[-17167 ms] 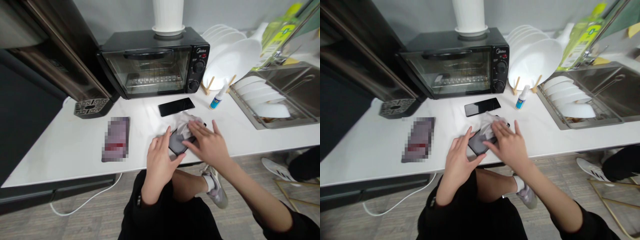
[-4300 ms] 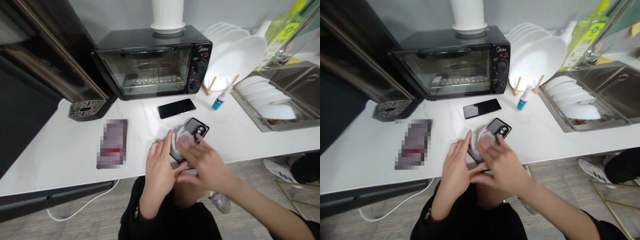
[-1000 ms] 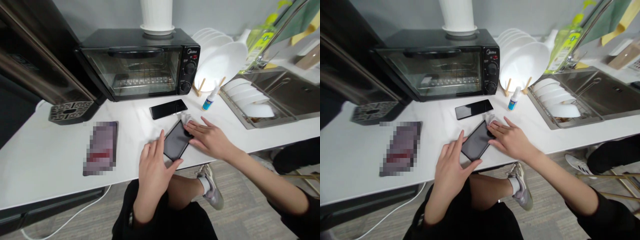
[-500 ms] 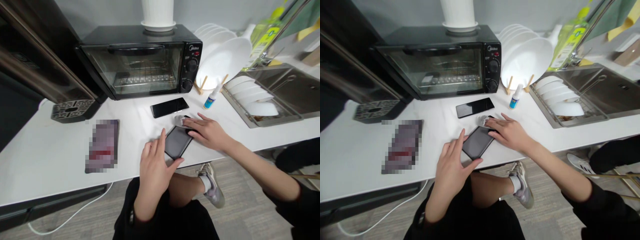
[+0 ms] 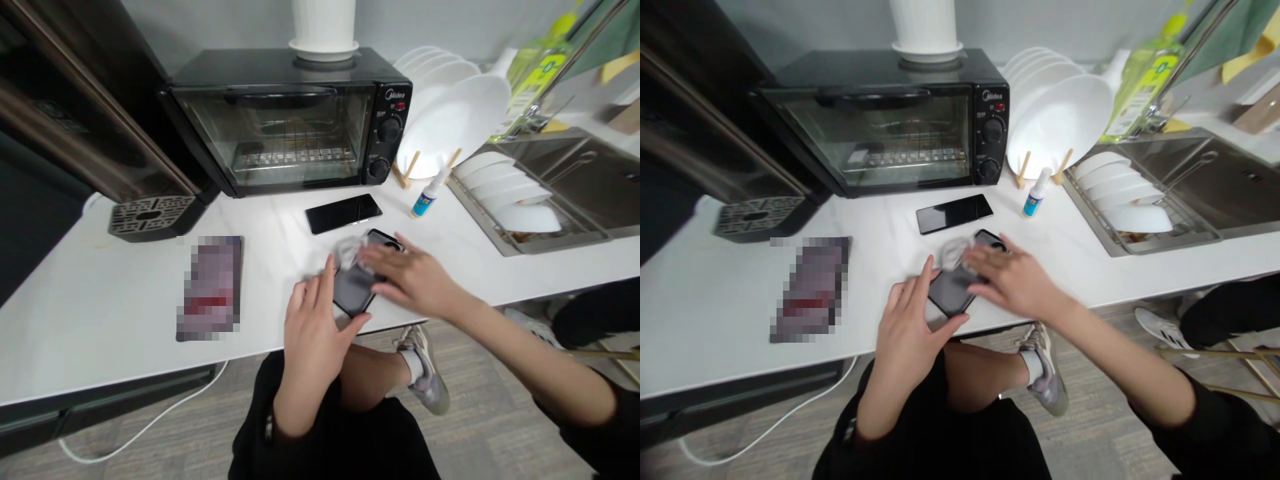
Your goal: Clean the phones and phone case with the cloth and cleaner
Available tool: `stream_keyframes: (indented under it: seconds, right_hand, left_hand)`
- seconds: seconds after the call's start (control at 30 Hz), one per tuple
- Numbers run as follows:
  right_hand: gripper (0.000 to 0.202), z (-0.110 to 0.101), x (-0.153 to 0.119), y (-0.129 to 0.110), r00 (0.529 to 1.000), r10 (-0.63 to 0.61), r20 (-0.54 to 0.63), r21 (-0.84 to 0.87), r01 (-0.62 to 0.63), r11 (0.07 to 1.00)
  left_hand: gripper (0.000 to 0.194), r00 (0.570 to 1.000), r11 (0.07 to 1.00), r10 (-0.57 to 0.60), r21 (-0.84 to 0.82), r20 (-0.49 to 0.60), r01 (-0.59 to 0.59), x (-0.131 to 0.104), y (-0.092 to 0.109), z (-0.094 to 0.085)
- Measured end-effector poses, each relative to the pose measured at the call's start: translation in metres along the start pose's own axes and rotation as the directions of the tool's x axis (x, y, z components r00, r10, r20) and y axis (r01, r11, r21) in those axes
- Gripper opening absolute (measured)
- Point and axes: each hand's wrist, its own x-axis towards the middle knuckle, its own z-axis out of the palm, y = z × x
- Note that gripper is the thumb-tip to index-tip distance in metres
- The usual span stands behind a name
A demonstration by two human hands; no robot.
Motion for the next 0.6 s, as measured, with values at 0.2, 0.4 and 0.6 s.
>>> stream_keyframes:
  seconds: [0.2,0.4,0.6]
  right_hand:
    - [0.068,-0.0051,-0.0027,0.0078,0.986,-0.157,0.061,0.042,0.155,0.987]
    - [0.084,-0.0053,-0.0022,0.0088,0.982,-0.170,0.085,0.088,0.162,0.983]
    - [0.078,-0.0026,-0.0004,0.0033,0.985,-0.164,0.045,0.021,0.163,0.986]
  left_hand:
    - [0.106,1.000,1.000,-0.002,-0.028,0.010,0.003,0.0001,0.0007,0.0002]
    - [0.109,1.000,1.000,0.002,-0.021,0.012,-0.002,0.0011,0.0016,0.0005]
    - [0.108,1.000,0.999,0.002,-0.042,-0.002,-0.002,0.0000,0.0019,-0.0001]
